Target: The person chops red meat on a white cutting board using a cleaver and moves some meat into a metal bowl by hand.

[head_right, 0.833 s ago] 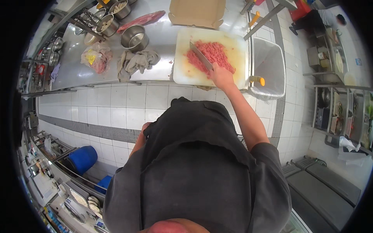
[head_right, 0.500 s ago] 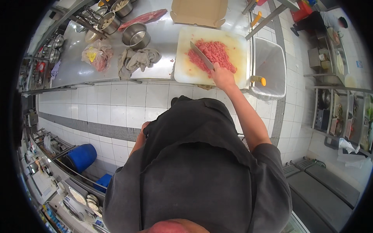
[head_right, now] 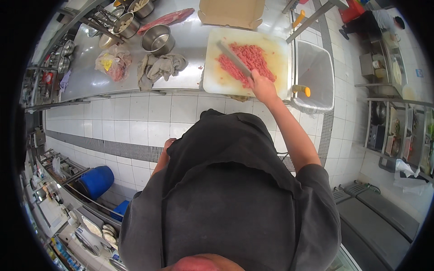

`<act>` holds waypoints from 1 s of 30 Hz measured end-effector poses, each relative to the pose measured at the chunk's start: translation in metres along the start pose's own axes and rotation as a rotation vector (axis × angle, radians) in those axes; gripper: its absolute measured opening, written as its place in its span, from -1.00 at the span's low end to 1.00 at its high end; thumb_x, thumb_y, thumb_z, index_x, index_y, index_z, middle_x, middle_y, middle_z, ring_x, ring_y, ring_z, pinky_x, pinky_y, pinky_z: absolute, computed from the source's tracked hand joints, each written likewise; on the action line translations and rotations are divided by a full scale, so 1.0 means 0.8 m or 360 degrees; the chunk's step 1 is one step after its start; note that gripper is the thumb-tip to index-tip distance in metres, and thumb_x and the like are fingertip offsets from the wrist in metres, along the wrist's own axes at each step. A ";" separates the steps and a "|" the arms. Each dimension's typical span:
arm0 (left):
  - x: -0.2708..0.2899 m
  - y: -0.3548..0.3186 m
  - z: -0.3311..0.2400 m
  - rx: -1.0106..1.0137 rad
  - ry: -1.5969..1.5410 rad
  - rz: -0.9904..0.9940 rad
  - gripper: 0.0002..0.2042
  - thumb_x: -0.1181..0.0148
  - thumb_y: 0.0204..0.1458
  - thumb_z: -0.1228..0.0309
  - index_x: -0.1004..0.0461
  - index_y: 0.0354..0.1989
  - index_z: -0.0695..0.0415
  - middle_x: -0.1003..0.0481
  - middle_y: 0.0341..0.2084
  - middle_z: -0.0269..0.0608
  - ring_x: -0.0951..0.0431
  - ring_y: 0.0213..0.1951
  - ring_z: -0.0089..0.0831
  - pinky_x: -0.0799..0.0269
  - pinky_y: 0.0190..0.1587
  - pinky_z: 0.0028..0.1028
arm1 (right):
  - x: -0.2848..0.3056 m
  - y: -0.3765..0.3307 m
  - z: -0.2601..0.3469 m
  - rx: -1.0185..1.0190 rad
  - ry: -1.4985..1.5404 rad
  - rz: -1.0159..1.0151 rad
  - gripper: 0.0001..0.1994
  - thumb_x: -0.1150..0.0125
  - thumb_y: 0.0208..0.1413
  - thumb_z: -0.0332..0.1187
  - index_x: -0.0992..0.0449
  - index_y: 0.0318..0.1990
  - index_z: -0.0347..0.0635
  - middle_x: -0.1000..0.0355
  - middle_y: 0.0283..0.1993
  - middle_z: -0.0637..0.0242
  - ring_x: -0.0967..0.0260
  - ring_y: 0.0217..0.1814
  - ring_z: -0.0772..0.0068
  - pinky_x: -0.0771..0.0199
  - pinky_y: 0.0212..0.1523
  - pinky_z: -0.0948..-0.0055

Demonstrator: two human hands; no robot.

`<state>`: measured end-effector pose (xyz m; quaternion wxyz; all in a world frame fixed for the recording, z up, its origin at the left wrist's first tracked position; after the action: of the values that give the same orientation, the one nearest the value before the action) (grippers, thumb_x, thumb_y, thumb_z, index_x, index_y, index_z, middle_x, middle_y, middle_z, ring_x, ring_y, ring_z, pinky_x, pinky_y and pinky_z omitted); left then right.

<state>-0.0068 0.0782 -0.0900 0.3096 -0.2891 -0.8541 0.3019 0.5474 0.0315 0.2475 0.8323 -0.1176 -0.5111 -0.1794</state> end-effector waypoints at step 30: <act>-0.003 0.010 0.047 -0.0113 0.0083 0.0141 -0.57 -0.32 -0.07 0.21 -0.52 -0.08 0.25 -0.59 -0.28 -0.07 -0.60 -0.25 -0.37 -0.48 -0.17 -0.46 | 0.020 -0.113 0.000 0.0248 -0.0081 0.0098 -0.68 -0.12 0.16 -0.13 -0.44 0.08 0.25 -0.36 -0.36 0.26 -0.40 -0.31 0.12 -0.43 -0.28 0.19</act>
<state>-0.0291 0.0693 -0.1196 0.3075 -0.3452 -0.8422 0.2773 0.5160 -0.0530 0.2626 0.8308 -0.0727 -0.5406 -0.1103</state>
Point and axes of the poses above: each hand's wrist, its own y-axis towards the middle knuckle, its own x-axis out of the back of the hand, z = x × y, the point moved 9 cm from there along y, towards the middle knuckle
